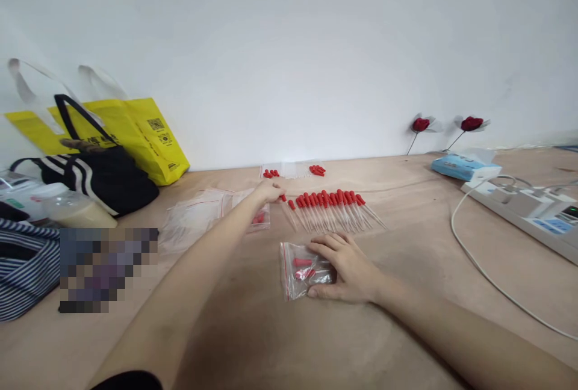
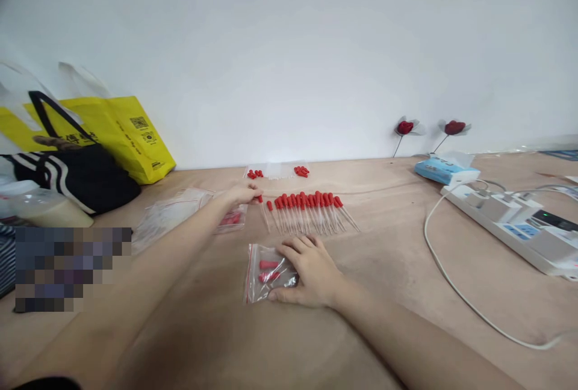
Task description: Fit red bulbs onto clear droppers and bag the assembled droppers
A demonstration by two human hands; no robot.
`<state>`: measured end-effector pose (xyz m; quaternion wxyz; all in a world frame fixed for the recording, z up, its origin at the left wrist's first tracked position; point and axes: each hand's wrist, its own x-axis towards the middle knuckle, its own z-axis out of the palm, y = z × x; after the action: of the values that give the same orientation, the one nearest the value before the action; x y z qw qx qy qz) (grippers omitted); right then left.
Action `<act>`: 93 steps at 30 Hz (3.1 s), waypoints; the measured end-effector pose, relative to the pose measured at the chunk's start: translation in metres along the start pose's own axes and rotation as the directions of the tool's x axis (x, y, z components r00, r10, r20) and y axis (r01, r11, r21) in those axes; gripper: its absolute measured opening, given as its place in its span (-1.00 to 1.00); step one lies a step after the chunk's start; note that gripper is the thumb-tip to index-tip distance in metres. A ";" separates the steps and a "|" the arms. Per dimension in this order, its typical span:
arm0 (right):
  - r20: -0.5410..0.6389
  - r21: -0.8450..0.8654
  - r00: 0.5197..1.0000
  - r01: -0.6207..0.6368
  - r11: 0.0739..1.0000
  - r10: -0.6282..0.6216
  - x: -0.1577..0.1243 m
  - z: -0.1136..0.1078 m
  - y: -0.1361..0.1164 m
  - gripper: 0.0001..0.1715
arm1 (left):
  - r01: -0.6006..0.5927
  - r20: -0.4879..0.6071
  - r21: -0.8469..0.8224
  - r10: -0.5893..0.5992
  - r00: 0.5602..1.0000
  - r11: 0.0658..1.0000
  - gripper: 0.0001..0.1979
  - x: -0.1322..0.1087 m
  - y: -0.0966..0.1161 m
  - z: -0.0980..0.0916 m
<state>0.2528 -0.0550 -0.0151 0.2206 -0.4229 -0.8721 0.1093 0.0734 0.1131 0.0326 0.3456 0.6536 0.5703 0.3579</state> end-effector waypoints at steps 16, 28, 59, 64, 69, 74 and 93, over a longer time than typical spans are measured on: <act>-0.003 -0.014 1.000 -0.005 1.000 0.005 -0.002 -0.001 -0.002 -0.15 | -0.027 -0.311 -0.581 -0.191 0.931 0.814 -0.58 -0.151 -0.051 -0.045; 0.007 -0.016 1.000 -0.010 1.000 0.011 -0.001 -0.002 -0.002 -0.13 | -0.050 -0.257 -0.472 -0.083 0.963 0.880 -0.68 -0.165 -0.042 -0.022; 0.002 -0.015 1.000 -0.008 1.000 0.008 0.000 -0.001 -0.002 -0.12 | 0.054 -0.041 -0.398 -0.076 0.996 0.916 -0.67 -0.169 -0.037 -0.020; -0.006 -0.016 1.000 -0.003 1.000 0.002 0.000 0.000 0.000 -0.12 | 0.089 0.170 -0.372 -0.027 0.985 0.924 -0.74 -0.160 -0.033 -0.007; -0.006 -0.014 1.000 0.000 1.000 -0.001 -0.001 -0.001 -0.001 -0.13 | 0.058 0.270 -0.345 0.040 0.962 0.937 -0.74 -0.151 -0.036 -0.006; -0.014 -0.025 0.999 -0.033 0.999 0.032 0.000 -0.001 0.000 -0.12 | -0.095 0.333 -0.215 0.165 0.928 0.972 -0.79 -0.140 -0.042 -0.019; -0.028 -0.029 0.997 -0.075 0.997 0.074 0.001 -0.004 0.002 -0.12 | -0.221 0.085 0.143 0.211 0.974 0.965 -0.81 -0.131 -0.041 -0.001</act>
<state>0.2561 -0.0530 -0.0123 0.2219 -0.4597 -0.8542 0.0987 0.0394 -0.0125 -0.0120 0.2732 0.7483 0.5089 0.3262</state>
